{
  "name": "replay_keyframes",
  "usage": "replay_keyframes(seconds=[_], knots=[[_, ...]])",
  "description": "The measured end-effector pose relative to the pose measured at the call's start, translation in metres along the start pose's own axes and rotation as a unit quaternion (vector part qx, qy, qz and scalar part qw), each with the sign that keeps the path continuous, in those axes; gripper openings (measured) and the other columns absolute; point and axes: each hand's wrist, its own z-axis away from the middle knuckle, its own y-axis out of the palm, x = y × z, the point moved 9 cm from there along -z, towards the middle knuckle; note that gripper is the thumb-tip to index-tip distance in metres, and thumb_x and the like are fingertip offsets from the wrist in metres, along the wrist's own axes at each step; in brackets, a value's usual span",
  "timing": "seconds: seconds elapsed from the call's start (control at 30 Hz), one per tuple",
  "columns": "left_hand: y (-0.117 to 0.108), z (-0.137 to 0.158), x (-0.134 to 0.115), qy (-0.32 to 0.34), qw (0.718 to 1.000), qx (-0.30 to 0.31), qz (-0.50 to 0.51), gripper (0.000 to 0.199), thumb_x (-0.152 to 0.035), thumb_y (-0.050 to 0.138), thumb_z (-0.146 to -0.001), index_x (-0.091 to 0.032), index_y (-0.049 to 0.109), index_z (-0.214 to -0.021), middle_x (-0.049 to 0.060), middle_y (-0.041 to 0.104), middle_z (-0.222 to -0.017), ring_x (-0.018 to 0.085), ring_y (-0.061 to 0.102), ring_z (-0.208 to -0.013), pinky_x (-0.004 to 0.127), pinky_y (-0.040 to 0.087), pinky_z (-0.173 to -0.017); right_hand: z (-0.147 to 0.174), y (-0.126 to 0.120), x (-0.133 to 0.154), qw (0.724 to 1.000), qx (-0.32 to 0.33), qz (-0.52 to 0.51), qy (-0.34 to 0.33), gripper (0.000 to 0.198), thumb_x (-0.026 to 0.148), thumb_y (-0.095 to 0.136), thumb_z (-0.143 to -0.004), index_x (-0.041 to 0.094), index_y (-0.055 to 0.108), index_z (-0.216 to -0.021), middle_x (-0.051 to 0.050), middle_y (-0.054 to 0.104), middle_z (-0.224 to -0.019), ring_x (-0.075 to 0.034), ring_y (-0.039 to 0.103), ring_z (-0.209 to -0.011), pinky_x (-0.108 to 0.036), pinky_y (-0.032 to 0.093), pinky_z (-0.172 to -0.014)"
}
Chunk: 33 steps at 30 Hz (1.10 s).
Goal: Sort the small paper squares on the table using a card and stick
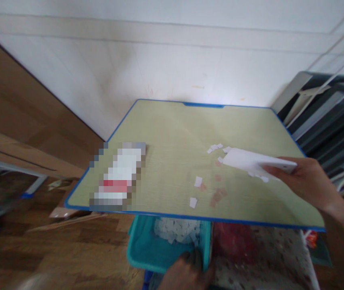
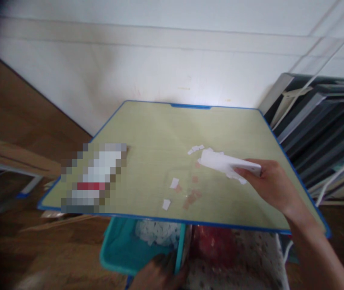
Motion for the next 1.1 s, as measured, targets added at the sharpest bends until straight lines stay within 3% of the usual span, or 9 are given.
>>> replay_keyframes(seconds=[0.2,0.37,0.53,0.7,0.83,0.97,1.1], knots=[[0.006,0.002,-0.001,0.004,1.000,0.008,0.002,0.036,-0.023,0.060,-0.084,-0.019,0.043,-0.115,0.004,0.066,-0.077,0.023,0.063,-0.060,0.030,0.050,-0.047,-0.008,0.015,0.004,1.000,-0.001,-0.026,-0.011,0.035,0.046,0.059,-0.075,0.014,0.074,-0.075,-0.002,0.066,-0.057,-0.019,0.058,-0.052,-0.026,0.043,-0.045],[-0.001,0.003,-0.002,0.001,1.000,-0.018,-0.016,0.037,-0.023,0.062,-0.082,-0.018,0.044,-0.114,0.003,0.065,-0.073,0.022,0.062,-0.056,0.030,0.049,-0.045,-0.004,0.020,0.005,0.996,0.055,-0.074,-0.008,0.033,0.047,0.063,-0.072,0.017,0.074,-0.078,-0.001,0.070,-0.065,-0.019,0.061,-0.057,-0.028,0.046,-0.049],[0.001,0.001,-0.003,0.007,1.000,0.008,-0.003,0.037,-0.022,0.062,-0.082,-0.018,0.044,-0.114,0.003,0.065,-0.075,0.023,0.062,-0.059,0.030,0.050,-0.045,0.000,0.004,0.001,0.995,-0.055,-0.078,0.028,0.029,0.045,0.065,-0.069,0.017,0.072,-0.071,0.001,0.062,-0.052,-0.015,0.052,-0.046,-0.026,0.040,-0.043],[0.006,0.001,-0.002,0.004,1.000,0.008,0.008,0.034,-0.021,0.059,-0.085,-0.018,0.044,-0.115,0.004,0.065,-0.076,0.024,0.064,-0.063,0.031,0.051,-0.049,-0.004,0.028,0.016,0.995,-0.066,-0.067,0.018,0.028,0.040,0.060,-0.071,0.016,0.065,-0.058,0.005,0.047,-0.041,-0.010,0.039,-0.037,-0.022,0.026,-0.037],[0.006,0.002,-0.002,0.002,1.000,0.010,0.005,0.030,-0.021,0.058,-0.085,-0.020,0.046,-0.112,0.004,0.065,-0.077,0.023,0.063,-0.062,0.030,0.050,-0.048,-0.007,0.037,0.029,0.998,-0.050,-0.047,-0.018,0.026,0.037,0.058,-0.075,0.016,0.071,-0.069,0.004,0.054,-0.046,-0.012,0.047,-0.041,-0.023,0.032,-0.039],[0.000,0.002,0.000,-0.008,1.000,-0.019,-0.004,0.040,-0.023,0.060,-0.084,-0.019,0.042,-0.119,0.004,0.066,-0.076,0.023,0.063,-0.060,0.031,0.050,-0.047,-0.003,0.043,0.033,0.997,0.004,-0.053,-0.059,0.029,0.041,0.058,-0.078,0.017,0.074,-0.076,0.001,0.065,-0.055,-0.015,0.057,-0.047,-0.023,0.038,-0.042],[0.002,0.002,-0.001,0.008,1.000,-0.016,-0.007,0.041,-0.023,0.061,-0.083,-0.017,0.042,-0.119,0.005,0.066,-0.076,0.024,0.063,-0.062,0.031,0.051,-0.047,0.009,0.045,0.028,0.992,0.050,-0.078,-0.083,0.030,0.043,0.058,-0.080,0.019,0.076,-0.084,-0.005,0.075,-0.077,-0.021,0.068,-0.066,-0.027,0.051,-0.055]])
